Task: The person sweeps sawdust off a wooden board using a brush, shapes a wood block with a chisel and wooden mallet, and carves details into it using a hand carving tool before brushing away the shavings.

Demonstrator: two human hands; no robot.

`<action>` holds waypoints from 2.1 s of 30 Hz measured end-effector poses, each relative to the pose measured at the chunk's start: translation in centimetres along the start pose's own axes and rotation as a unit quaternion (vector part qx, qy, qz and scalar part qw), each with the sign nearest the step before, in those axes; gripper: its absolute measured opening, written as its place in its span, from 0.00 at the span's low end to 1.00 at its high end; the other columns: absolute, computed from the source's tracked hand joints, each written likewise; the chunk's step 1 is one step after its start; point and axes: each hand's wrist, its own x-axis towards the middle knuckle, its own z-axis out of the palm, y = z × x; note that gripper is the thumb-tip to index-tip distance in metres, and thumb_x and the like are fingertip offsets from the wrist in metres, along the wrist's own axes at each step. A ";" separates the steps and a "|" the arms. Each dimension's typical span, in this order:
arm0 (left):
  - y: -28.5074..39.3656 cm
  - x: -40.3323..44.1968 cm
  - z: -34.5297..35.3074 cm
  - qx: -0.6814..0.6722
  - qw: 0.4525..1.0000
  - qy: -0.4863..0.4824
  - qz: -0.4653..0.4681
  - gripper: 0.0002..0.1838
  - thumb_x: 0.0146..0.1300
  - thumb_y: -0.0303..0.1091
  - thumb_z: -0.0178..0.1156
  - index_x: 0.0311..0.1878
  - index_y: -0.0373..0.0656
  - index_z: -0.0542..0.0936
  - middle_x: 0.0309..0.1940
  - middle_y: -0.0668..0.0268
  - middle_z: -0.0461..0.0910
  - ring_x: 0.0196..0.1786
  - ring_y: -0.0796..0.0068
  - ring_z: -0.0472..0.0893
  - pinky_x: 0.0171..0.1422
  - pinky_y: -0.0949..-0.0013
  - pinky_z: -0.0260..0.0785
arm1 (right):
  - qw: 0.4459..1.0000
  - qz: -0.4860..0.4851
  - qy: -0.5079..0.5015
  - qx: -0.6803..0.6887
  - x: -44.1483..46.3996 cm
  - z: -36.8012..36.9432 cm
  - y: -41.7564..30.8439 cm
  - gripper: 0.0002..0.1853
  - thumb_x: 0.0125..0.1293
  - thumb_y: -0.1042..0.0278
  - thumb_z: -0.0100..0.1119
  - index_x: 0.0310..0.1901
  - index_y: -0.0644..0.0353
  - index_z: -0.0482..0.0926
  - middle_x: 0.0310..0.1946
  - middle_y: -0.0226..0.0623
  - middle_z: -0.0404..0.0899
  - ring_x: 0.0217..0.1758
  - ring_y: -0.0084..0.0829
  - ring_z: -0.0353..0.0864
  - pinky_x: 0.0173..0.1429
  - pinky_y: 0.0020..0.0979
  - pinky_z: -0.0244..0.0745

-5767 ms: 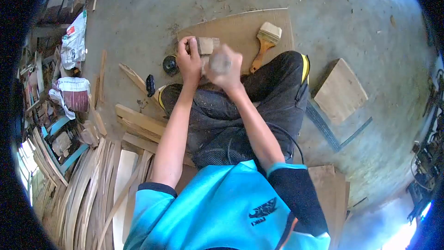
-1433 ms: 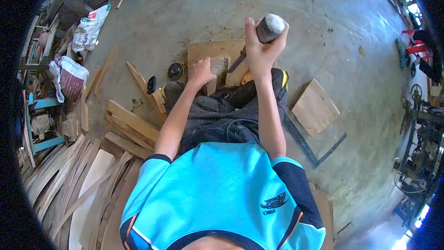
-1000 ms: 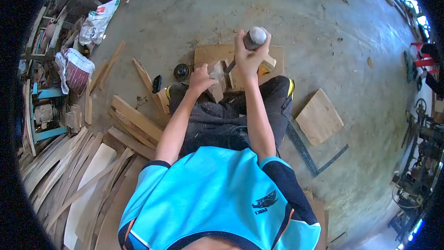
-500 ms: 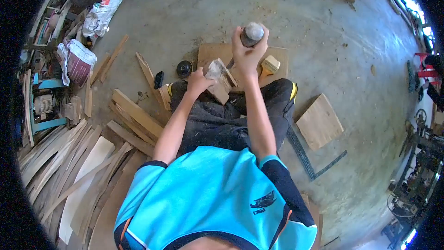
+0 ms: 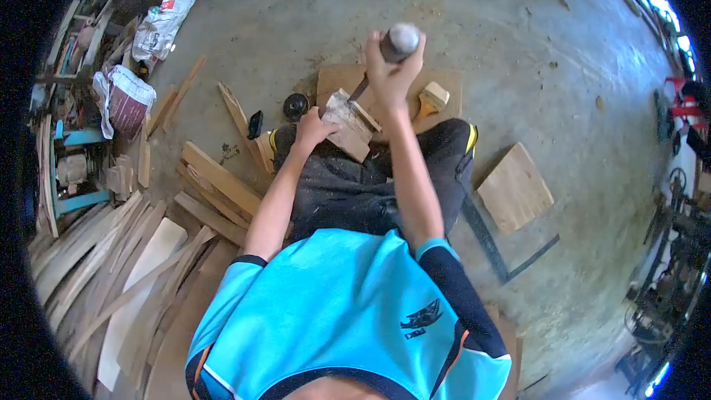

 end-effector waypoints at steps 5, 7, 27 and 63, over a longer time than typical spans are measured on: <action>0.2 0.1 0.8 0.025 0.997 0.033 0.060 0.38 0.33 0.44 0.67 0.48 0.35 0.66 0.41 0.47 0.72 0.45 0.51 0.72 0.47 0.61 0.65 | 0.987 -0.079 0.065 -0.127 2.8 -7.6 -7.8 0.13 0.50 0.70 0.62 0.34 0.62 0.69 0.22 0.27 0.70 0.24 0.14 0.67 0.29 0.16 0.65; 2.6 -0.8 0.1 -0.005 0.969 0.135 0.206 0.39 0.33 0.39 0.68 0.51 0.38 0.63 0.39 0.49 0.72 0.42 0.52 0.72 0.48 0.60 0.64 | 0.967 -0.047 0.175 -0.181 2.6 -15.0 -9.3 0.13 0.49 0.68 0.63 0.33 0.61 0.69 0.21 0.27 0.69 0.24 0.16 0.68 0.28 0.16 0.66; 5.8 2.8 7.4 -0.037 0.984 -0.090 0.148 0.28 0.50 0.48 0.57 0.43 0.29 0.69 0.36 0.49 0.74 0.42 0.61 0.74 0.46 0.63 0.64 | 0.527 0.353 0.741 0.222 -41.2 -43.3 -3.5 0.15 0.56 0.58 0.48 0.34 0.64 0.67 0.27 0.43 0.71 0.23 0.34 0.73 0.22 0.26 0.75; -22.5 -18.1 10.5 0.041 0.923 0.167 -0.345 0.15 0.52 0.37 0.55 0.41 0.38 0.71 0.35 0.54 0.74 0.39 0.56 0.74 0.44 0.60 0.65 | 0.693 0.510 -0.254 -0.442 -21.2 -45.6 4.8 0.18 0.55 0.64 0.50 0.46 0.63 0.69 0.33 0.37 0.73 0.29 0.25 0.71 0.31 0.24 0.67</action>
